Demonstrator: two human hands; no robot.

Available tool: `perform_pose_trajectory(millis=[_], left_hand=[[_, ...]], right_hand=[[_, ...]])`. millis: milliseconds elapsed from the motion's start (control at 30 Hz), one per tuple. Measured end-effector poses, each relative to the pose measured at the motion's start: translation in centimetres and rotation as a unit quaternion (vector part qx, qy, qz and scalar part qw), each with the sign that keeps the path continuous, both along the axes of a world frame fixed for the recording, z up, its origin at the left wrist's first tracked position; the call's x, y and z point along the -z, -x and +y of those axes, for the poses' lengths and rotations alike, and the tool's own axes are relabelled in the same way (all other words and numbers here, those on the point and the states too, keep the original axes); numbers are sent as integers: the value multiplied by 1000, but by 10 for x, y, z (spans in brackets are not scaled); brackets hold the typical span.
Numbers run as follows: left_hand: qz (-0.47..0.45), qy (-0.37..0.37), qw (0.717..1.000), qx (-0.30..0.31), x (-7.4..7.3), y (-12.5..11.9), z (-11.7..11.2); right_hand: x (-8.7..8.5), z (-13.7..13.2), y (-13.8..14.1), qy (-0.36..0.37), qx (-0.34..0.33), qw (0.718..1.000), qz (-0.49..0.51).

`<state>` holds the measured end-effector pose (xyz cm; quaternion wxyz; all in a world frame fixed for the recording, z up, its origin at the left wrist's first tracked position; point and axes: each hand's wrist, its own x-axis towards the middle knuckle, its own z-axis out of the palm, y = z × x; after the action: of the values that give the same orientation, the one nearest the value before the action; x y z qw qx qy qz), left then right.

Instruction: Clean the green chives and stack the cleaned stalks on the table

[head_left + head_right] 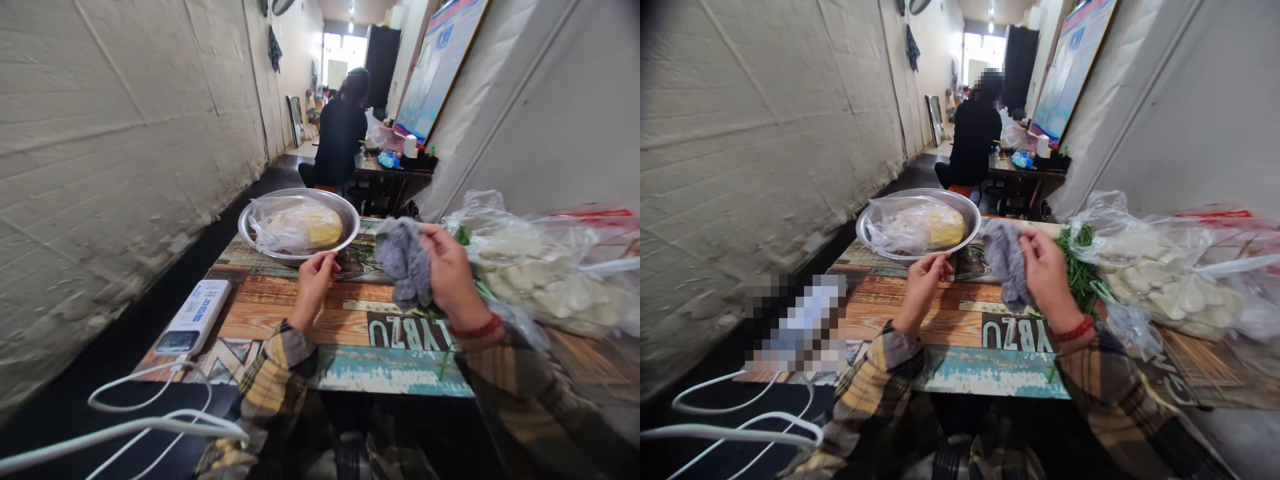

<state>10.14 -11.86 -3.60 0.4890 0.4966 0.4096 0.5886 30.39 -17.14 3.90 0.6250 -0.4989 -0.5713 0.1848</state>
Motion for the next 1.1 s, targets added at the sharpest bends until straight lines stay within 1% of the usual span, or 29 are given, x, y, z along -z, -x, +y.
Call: perform_pose_trajectory(millis=[67, 100, 133, 167, 200, 233, 267, 300, 333, 367, 400, 433, 467, 567, 633, 700, 733, 767, 800, 833, 867, 900, 967, 1033, 1100], left_hand=[[8, -47, 998, -34, -13, 25, -20], [23, -62, 997, -51, -17, 38, -30], [39, -70, 994, -71, -18, 52, -41], [52, -68, 991, -101, -17, 64, -51], [65, -57, 988, -128, -13, 76, -59], [79, -42, 985, -145, -7, 85, -67], [94, -25, 983, -154, 1, 93, -73], [109, -7, 981, -163, 10, 100, -78], [122, 7, 978, -170, 18, 104, -82], [130, 16, 975, -177, 27, 106, -85], [131, 25, 976, -174, 34, 107, -87], [127, 33, 978, -165, 41, 106, -88], [124, 42, 980, -151, 46, 105, -89], [138, 49, 982, -117, 55, 101, -91], [150, 42, 982, -112, 57, 100, -91], [151, 41, 981, -110, 58, 101, -92], [150, 42, 982, -109, 58, 101, -92], [149, 45, 982, -107, 59, 102, -92], [147, 47, 982, -106, 59, 102, -92], [144, 49, 983, -106, 59, 102, -93], [139, 51, 983, -106, 59, 102, -93], [133, 54, 984, -109, 60, 102, -94], [111, 62, 984, -123, 60, 103, -95], [86, 70, 983, -148, 60, 104, -96], [72, 77, 979, -176, 59, 106, -96]], right_hand=[[22, -15, 35, 43, -32, 997, -62], [34, -24, 55, 51, -41, 995, -81], [46, -33, 75, 54, -50, 991, -109], [57, -42, 94, 55, -79, 983, -155], [67, -51, 112, 54, -132, 964, -223], [76, -61, 128, 45, -188, 934, -302], [84, -69, 141, 26, -245, 894, -373], [91, -75, 150, 4, -297, 856, -424], [97, -78, 155, -8, -327, 828, -455], [103, -79, 155, -12, -341, 813, -471], [109, -75, 151, -8, -341, 810, -476], [115, -69, 144, 4, -332, 814, -476], [122, -58, 133, 15, -307, 824, -475], [136, -16, 84, 51, -209, 854, -474], [138, 13, 46, 78, -115, 872, -470], [130, 34, 14, 109, -12, 889, -444], [124, 41, 4, 108, 27, 899, -423], [116, 43, 0, 91, 60, 913, -393], [108, 43, 2, 65, 76, 924, -369], [101, 39, 11, 34, 75, 932, -354], [95, 32, 25, 9, 57, 933, -355], [92, 23, 45, 2, 23, 928, -371], [92, -1, 93, 12, -59, 908, -414], [100, -22, 139, 24, -159, 867, -472], [110, -30, 171, 19, -228, 830, -509]])
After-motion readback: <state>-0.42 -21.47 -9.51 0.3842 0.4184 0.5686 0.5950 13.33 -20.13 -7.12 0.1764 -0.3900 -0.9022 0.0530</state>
